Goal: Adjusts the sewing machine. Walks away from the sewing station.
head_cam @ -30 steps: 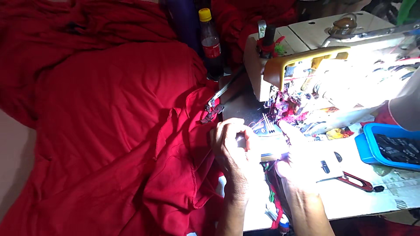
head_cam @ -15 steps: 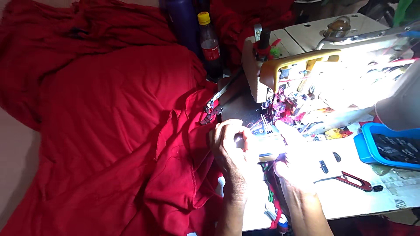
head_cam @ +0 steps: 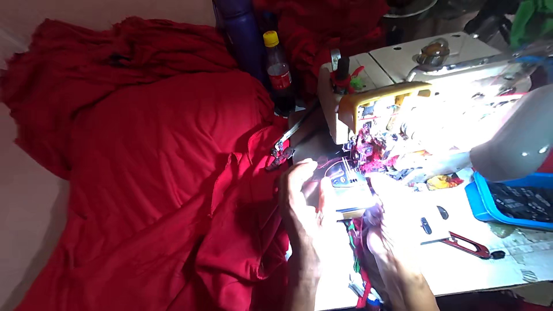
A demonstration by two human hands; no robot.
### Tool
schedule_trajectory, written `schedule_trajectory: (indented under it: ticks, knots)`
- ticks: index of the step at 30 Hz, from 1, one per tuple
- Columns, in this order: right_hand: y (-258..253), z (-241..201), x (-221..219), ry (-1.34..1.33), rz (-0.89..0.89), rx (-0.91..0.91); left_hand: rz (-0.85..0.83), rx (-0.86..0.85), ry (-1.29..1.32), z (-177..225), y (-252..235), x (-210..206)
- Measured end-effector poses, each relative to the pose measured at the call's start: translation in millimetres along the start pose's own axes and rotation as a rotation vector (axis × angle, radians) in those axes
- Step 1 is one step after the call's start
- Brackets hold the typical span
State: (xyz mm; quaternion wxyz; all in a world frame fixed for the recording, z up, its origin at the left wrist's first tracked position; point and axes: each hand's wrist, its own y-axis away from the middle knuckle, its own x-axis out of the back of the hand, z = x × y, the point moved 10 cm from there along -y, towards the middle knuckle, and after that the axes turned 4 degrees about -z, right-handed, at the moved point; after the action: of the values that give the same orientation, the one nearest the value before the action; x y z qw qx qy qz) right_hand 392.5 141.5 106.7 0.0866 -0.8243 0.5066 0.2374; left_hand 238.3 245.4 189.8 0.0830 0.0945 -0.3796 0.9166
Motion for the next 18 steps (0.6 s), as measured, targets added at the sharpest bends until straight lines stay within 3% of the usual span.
schedule_trajectory:
  ticks: [3, 5, 13, 18]
  knots:
    - [12.0, -33.1, 5.5, -0.023, -0.059, 0.225, 0.066, -0.092, -0.131, 22.7, 3.9, 24.0]
    - [18.5, -43.4, 4.3, -0.025, -0.107, 0.284, 0.071, -0.123, -0.171, 34.1, 5.2, 30.2]
    - [26.7, -41.2, -7.0, -0.014, -0.206, 0.291, -0.234, 0.046, -0.061, 33.6, 7.0, -15.8]
    - [24.8, -40.6, -14.5, 0.074, -0.259, 0.286, -0.284, 0.063, -0.052, 33.2, 1.3, -20.7]
